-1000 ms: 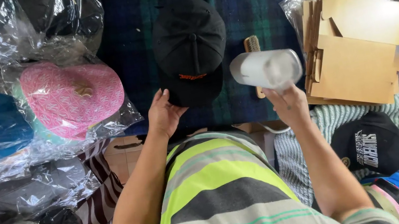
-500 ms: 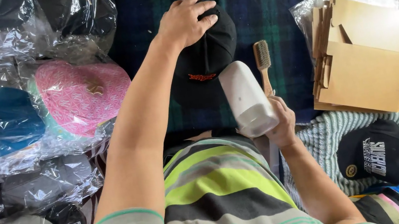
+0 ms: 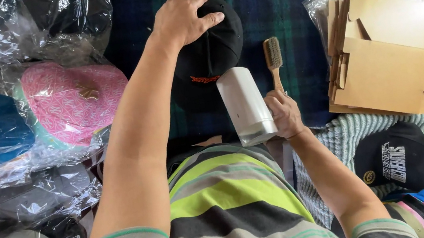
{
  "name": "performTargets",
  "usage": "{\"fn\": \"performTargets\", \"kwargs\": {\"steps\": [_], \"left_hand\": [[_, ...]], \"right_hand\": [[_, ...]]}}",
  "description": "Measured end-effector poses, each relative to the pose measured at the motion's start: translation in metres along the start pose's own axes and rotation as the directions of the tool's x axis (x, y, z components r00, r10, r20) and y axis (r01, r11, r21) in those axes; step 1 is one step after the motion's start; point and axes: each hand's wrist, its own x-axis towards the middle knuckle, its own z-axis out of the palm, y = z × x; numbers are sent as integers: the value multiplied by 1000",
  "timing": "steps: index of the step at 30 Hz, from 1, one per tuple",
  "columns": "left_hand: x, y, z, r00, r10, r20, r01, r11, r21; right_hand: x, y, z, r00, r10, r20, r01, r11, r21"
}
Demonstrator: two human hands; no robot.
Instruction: The person uses a handheld steamer to clean a black cap placed on a table. They move the steamer over the cap's surface and use a brush to assist in cleaning. The person also adjusts the cap's position during the process.
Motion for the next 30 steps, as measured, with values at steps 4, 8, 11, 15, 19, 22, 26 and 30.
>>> {"fn": "performTargets", "kwargs": {"steps": [4,8,11,15,19,22,26,30], "left_hand": [[-4,5,-2,1000,8,3,-8,1000,-8],[-2,3,0,1000,-15,-6,15,999,-31],[-2,1,1,1000,-26,-4,26,999,-39],[-4,1,-6,994,-96,53,101,989,-106],[-4,6,-9,994,-104,44,108,989,-102],[-6,4,-9,994,-97,49,102,990,-93],[-5,5,-8,993,-97,68,102,991,-81],[-4,6,-9,994,-87,61,92,991,-97]], "right_hand": [[-9,6,7,1000,12,28,-13,999,38],[-22,7,25,982,187,-2,-186,978,89],[6,-26,6,960,279,29,-280,949,146],[40,-78,-34,711,677,190,-696,638,330],[34,-91,-31,716,678,168,-685,633,362],[41,-95,-23,710,684,167,-685,617,389],[60,-78,-20,691,706,157,-692,583,425],[54,-79,-24,682,718,139,-689,568,450]]}}
